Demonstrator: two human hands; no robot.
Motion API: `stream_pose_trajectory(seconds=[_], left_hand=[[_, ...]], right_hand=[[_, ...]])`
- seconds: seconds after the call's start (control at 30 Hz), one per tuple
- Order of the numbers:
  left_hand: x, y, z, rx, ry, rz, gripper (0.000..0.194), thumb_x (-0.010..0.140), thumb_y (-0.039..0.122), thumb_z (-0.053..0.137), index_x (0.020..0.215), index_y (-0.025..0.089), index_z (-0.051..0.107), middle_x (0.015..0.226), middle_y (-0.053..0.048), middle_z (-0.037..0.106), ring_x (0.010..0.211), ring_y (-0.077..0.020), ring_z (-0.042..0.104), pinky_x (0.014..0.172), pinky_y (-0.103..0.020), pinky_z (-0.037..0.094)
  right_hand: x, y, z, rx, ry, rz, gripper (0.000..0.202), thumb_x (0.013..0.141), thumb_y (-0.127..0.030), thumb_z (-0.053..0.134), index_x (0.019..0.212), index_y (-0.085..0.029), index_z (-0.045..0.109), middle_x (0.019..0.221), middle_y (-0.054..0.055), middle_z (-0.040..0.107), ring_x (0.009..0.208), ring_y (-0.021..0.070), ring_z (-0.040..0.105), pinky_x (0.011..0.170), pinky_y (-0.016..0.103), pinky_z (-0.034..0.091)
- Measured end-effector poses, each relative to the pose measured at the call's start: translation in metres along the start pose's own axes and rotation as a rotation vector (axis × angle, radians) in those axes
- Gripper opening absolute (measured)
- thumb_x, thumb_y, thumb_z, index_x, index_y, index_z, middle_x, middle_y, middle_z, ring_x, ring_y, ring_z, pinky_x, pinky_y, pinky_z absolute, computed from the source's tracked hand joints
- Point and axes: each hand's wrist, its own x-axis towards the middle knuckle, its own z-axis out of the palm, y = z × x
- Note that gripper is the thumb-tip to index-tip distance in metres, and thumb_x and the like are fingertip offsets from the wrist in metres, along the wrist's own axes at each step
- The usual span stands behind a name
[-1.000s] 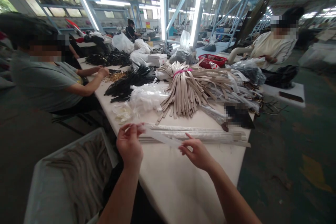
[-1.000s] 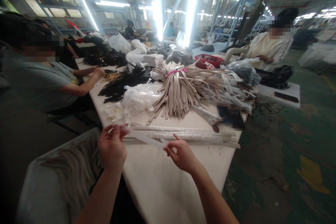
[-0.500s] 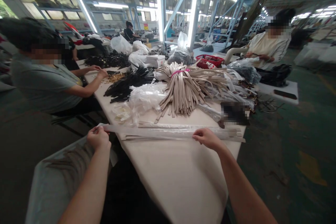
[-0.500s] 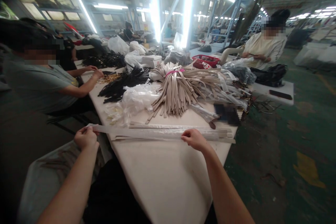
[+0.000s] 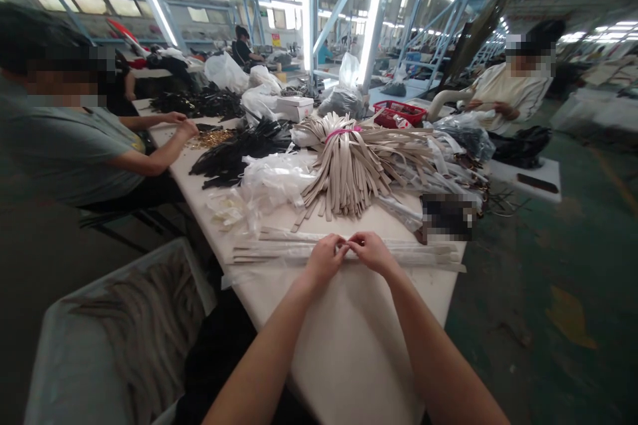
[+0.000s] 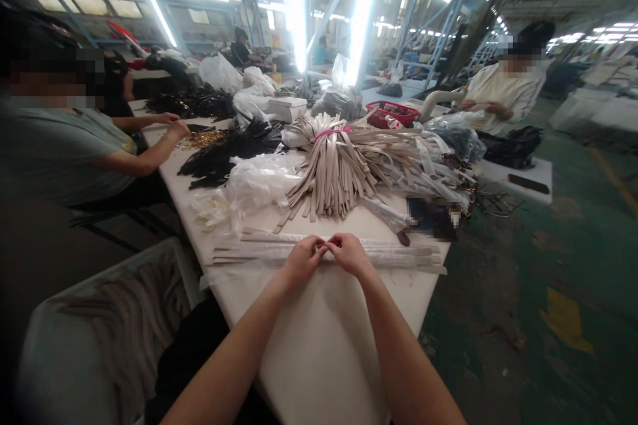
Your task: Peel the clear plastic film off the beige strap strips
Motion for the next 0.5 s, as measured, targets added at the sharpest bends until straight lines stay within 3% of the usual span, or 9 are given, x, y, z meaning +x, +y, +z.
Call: stream_pose_trajectory(seconds=[0.1, 0.23, 0.37, 0.5], left_hand=[[0.000, -0.014, 0.008, -0.061, 0.056, -0.064, 0.011, 0.085, 0.029, 0.065, 0.080, 0.019, 0.066, 0.080, -0.006, 0.066, 0.074, -0.0188, 0.059, 0.072, -0.030, 0.044], [-0.004, -0.025, 0.007, -0.232, 0.201, -0.176, 0.020, 0.085, 0.038, 0.066, 0.080, 0.018, 0.065, 0.072, -0.003, 0.065, 0.065, -0.0161, 0.056, 0.065, -0.027, 0.041], [-0.006, -0.037, 0.001, -0.431, 0.418, -0.326, 0.030, 0.087, 0.046, 0.063, 0.079, 0.017, 0.062, 0.062, -0.001, 0.062, 0.058, -0.0150, 0.055, 0.060, -0.026, 0.042], [-0.006, -0.042, -0.003, -0.485, 0.512, -0.345, 0.032, 0.088, 0.048, 0.062, 0.079, 0.017, 0.063, 0.062, -0.001, 0.063, 0.059, -0.0149, 0.057, 0.064, -0.026, 0.044]], right_hand=[[0.020, 0.004, -0.008, -0.045, 0.033, 0.074, 0.025, 0.086, -0.036, 0.060, 0.088, -0.016, 0.076, 0.083, 0.007, 0.075, 0.073, 0.0175, 0.067, 0.066, 0.024, 0.045], [0.066, -0.016, -0.001, -0.191, 0.095, 0.228, 0.034, 0.094, -0.039, 0.052, 0.094, -0.015, 0.076, 0.090, 0.010, 0.075, 0.082, 0.0189, 0.070, 0.070, 0.024, 0.046], [0.104, -0.045, 0.021, -0.246, 0.041, 0.292, 0.034, 0.085, -0.044, 0.066, 0.082, -0.012, 0.076, 0.085, 0.018, 0.074, 0.091, 0.0262, 0.070, 0.072, 0.026, 0.047], [0.117, -0.059, 0.034, -0.260, -0.012, 0.288, 0.028, 0.077, -0.032, 0.076, 0.093, -0.009, 0.076, 0.100, 0.025, 0.072, 0.103, 0.0309, 0.068, 0.075, 0.028, 0.048]])
